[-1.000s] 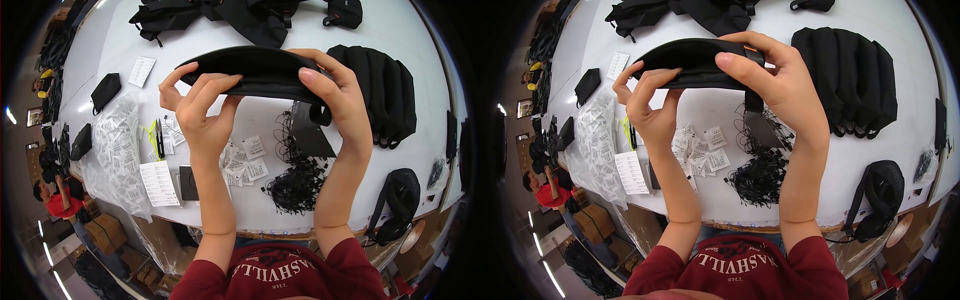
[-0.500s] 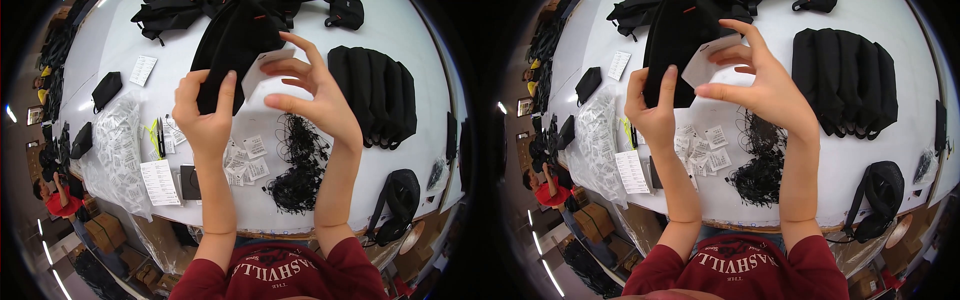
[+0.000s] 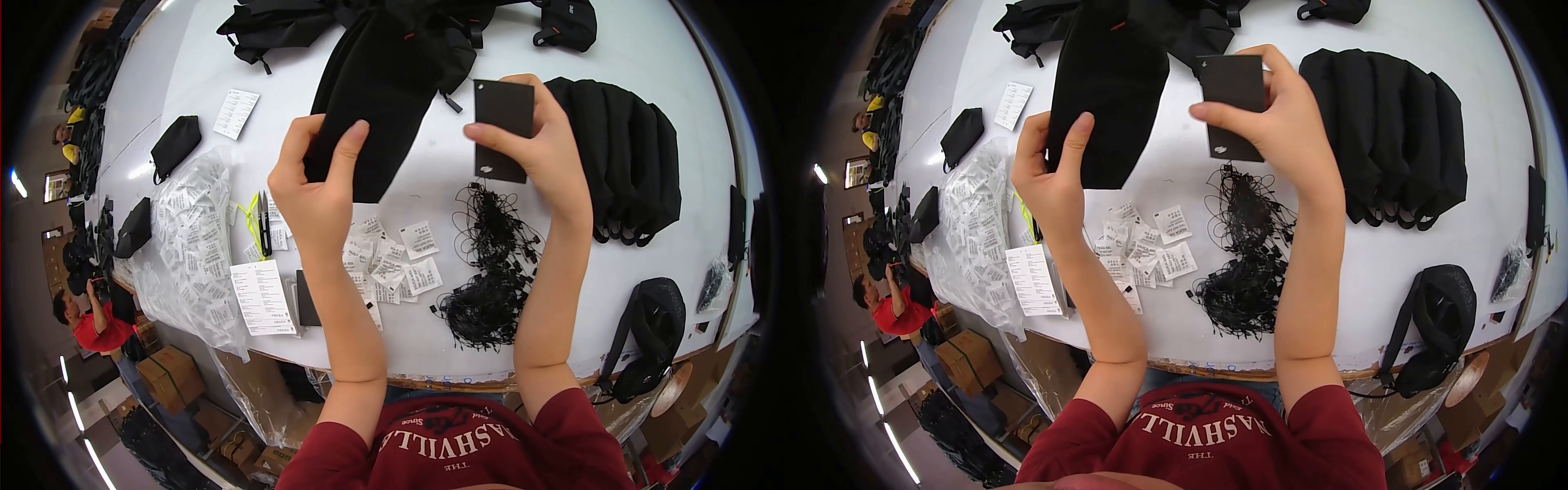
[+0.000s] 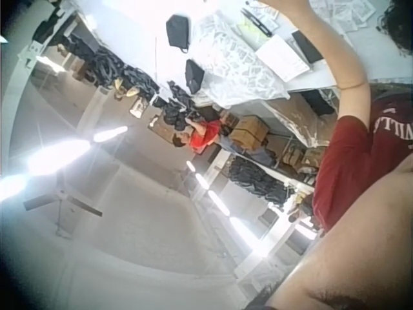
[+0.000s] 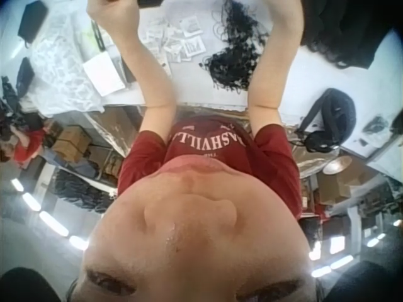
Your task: Packing various electronic accessories, manuals, and silica packets into a black zippered pouch.
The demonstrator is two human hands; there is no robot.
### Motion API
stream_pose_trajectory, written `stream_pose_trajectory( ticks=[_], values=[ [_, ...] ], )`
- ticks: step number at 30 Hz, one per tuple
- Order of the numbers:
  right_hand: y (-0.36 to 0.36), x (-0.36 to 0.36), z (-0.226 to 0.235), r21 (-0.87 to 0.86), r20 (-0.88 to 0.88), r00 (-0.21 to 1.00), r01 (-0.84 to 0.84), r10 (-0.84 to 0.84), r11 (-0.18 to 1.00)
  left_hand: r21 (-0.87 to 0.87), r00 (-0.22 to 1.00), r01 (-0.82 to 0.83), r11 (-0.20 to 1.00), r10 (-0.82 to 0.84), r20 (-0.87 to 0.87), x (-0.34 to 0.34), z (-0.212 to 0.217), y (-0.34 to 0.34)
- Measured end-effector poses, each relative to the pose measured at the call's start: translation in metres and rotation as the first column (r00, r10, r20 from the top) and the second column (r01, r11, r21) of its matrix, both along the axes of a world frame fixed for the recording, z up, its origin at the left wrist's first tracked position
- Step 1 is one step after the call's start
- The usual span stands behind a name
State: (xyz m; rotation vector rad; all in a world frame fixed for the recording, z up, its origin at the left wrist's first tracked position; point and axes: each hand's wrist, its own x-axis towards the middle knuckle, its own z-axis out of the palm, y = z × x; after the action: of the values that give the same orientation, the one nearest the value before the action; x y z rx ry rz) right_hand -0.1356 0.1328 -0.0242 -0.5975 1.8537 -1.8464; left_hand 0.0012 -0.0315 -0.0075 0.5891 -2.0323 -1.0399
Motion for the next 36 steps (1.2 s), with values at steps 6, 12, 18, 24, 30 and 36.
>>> stream_pose_trajectory(
  ticks=[6, 12, 18, 24, 30, 36],
  values=[
    [0.013, -0.009, -0.002, -0.006, 0.109, 0.988, 0.11, -0.108, 0.994, -0.088, 0.977, -0.101, 0.991, 0.116, 0.18, 0.008, -0.002, -0.018],
    [0.042, -0.023, -0.01, 0.205, 0.072, 0.995, 0.051, -0.067, 0.978, 0.005, 0.845, -0.067, 0.998, 0.054, 0.532, 0.021, -0.012, -0.035],
    [0.045, -0.026, 0.0, -0.238, 0.096, 0.922, 0.388, -0.376, 0.891, -0.061, 0.89, 0.117, 0.991, -0.078, 0.449, 0.021, -0.02, -0.038],
    [-0.016, -0.005, -0.012, -0.569, 0.754, 0.65, 0.579, 0.09, 0.584, -0.057, 0.855, 0.24, 0.969, -0.184, 0.485, 0.02, -0.021, -0.037],
    [-0.034, 0.013, -0.011, -0.401, 0.905, 0.395, 0.664, 0.16, 0.632, 0.039, 0.818, 0.299, 0.953, -0.277, 0.504, 0.024, -0.016, -0.034],
    [-0.022, 0.005, -0.014, -0.48, 0.797, 0.601, 0.581, 0.05, 0.658, 0.061, 0.808, 0.326, 0.943, -0.312, 0.5, 0.024, -0.011, -0.031]
  ],
)
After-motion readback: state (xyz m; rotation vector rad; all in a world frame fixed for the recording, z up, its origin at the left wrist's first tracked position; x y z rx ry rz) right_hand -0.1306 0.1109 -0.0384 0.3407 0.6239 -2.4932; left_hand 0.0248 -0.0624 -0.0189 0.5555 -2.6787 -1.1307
